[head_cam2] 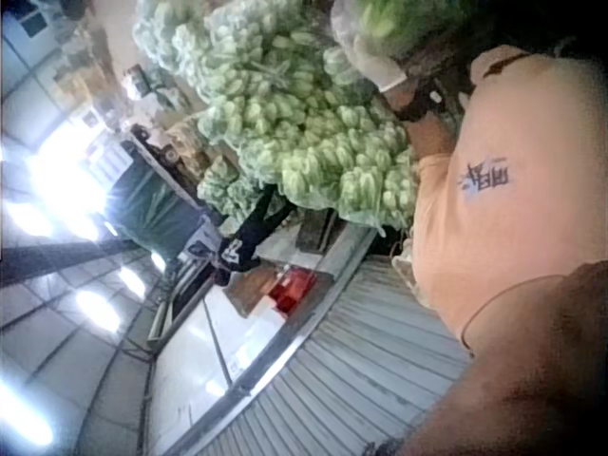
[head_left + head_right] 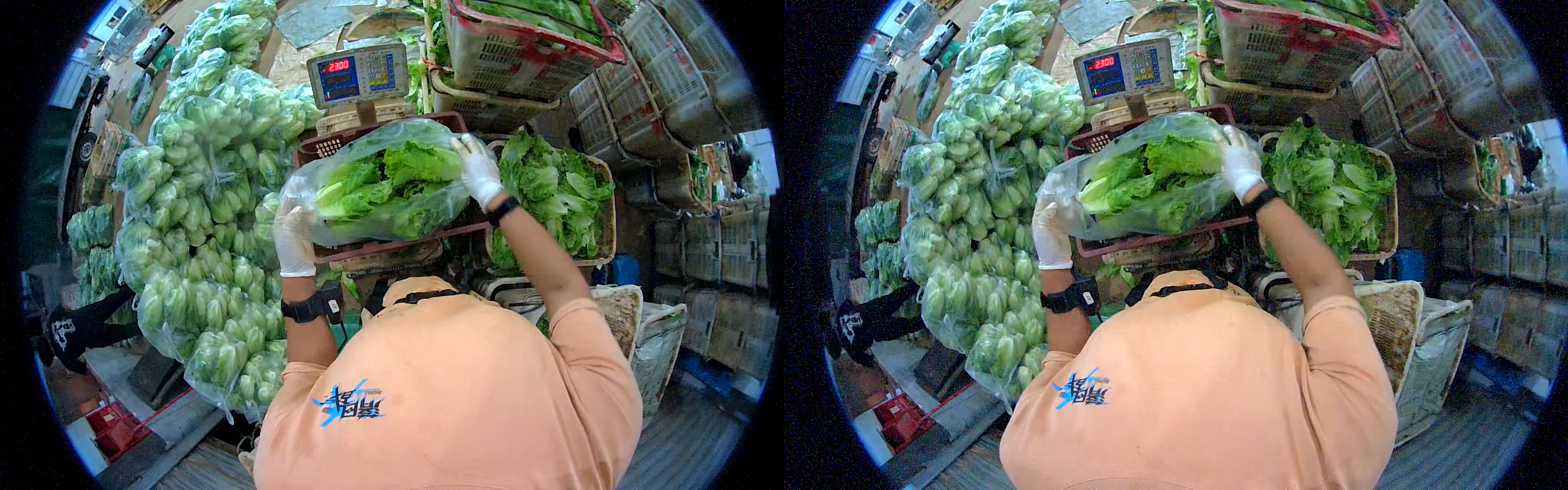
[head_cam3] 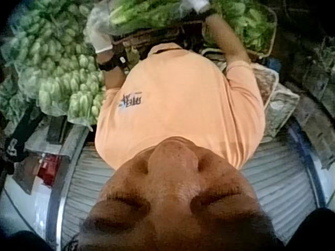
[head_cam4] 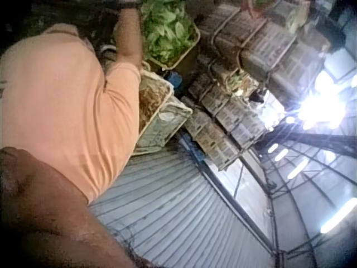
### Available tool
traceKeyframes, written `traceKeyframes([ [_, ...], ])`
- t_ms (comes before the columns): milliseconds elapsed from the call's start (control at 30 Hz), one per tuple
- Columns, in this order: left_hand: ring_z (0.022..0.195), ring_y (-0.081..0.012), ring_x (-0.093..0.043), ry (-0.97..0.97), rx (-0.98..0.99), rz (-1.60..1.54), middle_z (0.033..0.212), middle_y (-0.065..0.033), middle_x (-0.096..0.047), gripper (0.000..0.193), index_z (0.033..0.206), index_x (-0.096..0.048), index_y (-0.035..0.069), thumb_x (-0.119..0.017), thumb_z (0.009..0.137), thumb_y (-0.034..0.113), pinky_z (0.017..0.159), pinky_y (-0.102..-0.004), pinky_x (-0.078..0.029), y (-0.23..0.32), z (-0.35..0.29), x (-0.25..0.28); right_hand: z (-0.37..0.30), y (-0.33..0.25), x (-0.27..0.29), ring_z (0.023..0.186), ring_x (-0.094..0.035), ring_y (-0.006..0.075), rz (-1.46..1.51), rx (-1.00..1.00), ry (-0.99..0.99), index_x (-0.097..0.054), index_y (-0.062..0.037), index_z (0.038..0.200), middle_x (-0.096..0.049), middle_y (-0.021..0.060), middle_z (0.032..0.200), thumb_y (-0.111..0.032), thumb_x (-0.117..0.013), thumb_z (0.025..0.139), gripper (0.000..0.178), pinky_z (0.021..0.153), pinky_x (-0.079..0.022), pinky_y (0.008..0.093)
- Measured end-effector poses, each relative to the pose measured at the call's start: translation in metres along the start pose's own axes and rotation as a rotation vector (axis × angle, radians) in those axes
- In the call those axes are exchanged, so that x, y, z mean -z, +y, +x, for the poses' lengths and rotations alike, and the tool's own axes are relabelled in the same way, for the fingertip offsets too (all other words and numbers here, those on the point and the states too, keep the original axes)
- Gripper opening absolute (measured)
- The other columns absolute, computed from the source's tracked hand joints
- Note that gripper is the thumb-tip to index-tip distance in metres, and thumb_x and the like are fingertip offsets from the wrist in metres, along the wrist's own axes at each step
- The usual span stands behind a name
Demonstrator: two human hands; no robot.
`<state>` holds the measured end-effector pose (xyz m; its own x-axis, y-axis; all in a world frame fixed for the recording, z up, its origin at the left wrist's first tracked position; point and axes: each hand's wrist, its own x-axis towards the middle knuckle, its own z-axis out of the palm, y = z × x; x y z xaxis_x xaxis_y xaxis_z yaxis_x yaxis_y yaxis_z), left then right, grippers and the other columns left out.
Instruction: The person uses a knife to trim the stems and outer leaves of heads of lettuce, places the trimmed lettuce into a plastic bag on a digital scale to weigh it, and ties the bag closed.
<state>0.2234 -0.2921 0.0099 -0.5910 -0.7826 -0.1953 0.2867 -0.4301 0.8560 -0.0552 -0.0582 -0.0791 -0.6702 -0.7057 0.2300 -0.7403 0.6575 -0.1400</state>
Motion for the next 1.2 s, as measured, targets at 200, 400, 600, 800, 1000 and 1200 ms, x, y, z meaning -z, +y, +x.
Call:
traceKeyframes([
  [200, 0.101, -0.0169, -0.052, 0.017, -0.248, 0.552, 0.106, -0.0057, -0.055, 0.031, 0.116, -0.052, 0.0, -0.055, 0.086, 0.01, 0.091, -0.0283, -0.039, 0.009, -0.009, 0.019, -0.067, 0.015, 0.057, 0.102, -0.055, 0.0247, 0.69, -0.273, 0.328, -0.062, -0.0048, 0.101, -0.06, 0.0109, 0.107, -0.015, -0.056, 0.083, 0.022, 0.088, -0.043, 0.0329],
  [400, 0.1, -0.0172, -0.05, 0.081, -0.29, 0.454, 0.11, -0.0057, -0.052, 0.035, 0.121, -0.048, 0.002, -0.056, 0.087, 0.009, 0.092, -0.0279, -0.037, 0.011, -0.017, 0.021, -0.086, 0.027, 0.047, 0.115, -0.046, 0.0295, 0.792, -0.639, 0.172, -0.042, -0.004, 0.129, -0.043, 0.0183, 0.128, -0.039, -0.066, 0.08, 0.064, 0.095, -0.038, 0.0388],
  [600, 0.097, -0.0236, -0.055, -0.04, -0.594, 1.168, 0.107, -0.0131, -0.056, 0.07, 0.119, -0.049, 0.0, -0.076, 0.067, 0.039, 0.09, -0.033, -0.041, 0.009, -0.016, -0.012, -0.038, 0.046, 0.008, 0.121, -0.04, 0.0385, 0.427, -0.506, 0.14, -0.024, -0.0022, 0.139, -0.033, 0.024, 0.137, -0.052, -0.066, 0.074, 0.092, 0.099, -0.035, 0.0407],
  [800, 0.082, -0.021, -0.061, -0.221, -0.071, 0.868, 0.091, -0.012, -0.065, 0.034, 0.103, -0.061, -0.002, -0.064, 0.077, 0.02, 0.078, -0.033, -0.046, 0.006, 0.019, -0.016, 0.023, 0.086, -0.018, 0.081, -0.061, 0.0251, 0.733, -0.634, -0.217, -0.061, 0.003, 0.098, -0.064, 0.0117, 0.095, -0.027, -0.058, 0.084, 0.034, 0.074, -0.046, 0.0321],
  [1000, 0.065, -0.0158, -0.053, -0.499, 0.152, -0.028, 0.077, -0.0079, -0.062, 0.037, 0.107, -0.058, -0.008, -0.05, 0.085, 0.021, 0.075, -0.0285, -0.043, 0.029, 0.031, 0.002, 0.032, 0.04, 0.074, 0.074, -0.059, 0.0197, 2.06, -0.722, -0.15, -0.056, -0.0069, 0.087, -0.058, 0.0045, 0.08, -0.025, -0.045, 0.093, 0.022, 0.073, -0.046, 0.0324],
  [1200, 0.056, -0.0155, -0.049, -0.361, 0.157, -0.003, 0.06, -0.0032, -0.049, 0.062, 0.128, -0.041, -0.004, -0.054, 0.082, 0.035, 0.077, -0.0314, -0.044, 0.041, 0.01, 0.006, 0.01, 0.022, 0.132, 0.056, -0.047, 0.0106, 2.027, -0.429, -0.489, -0.054, -0.0084, 0.096, -0.054, 0.0001, 0.076, -0.027, -0.049, 0.093, 0.019, 0.057, -0.044, 0.0231],
])
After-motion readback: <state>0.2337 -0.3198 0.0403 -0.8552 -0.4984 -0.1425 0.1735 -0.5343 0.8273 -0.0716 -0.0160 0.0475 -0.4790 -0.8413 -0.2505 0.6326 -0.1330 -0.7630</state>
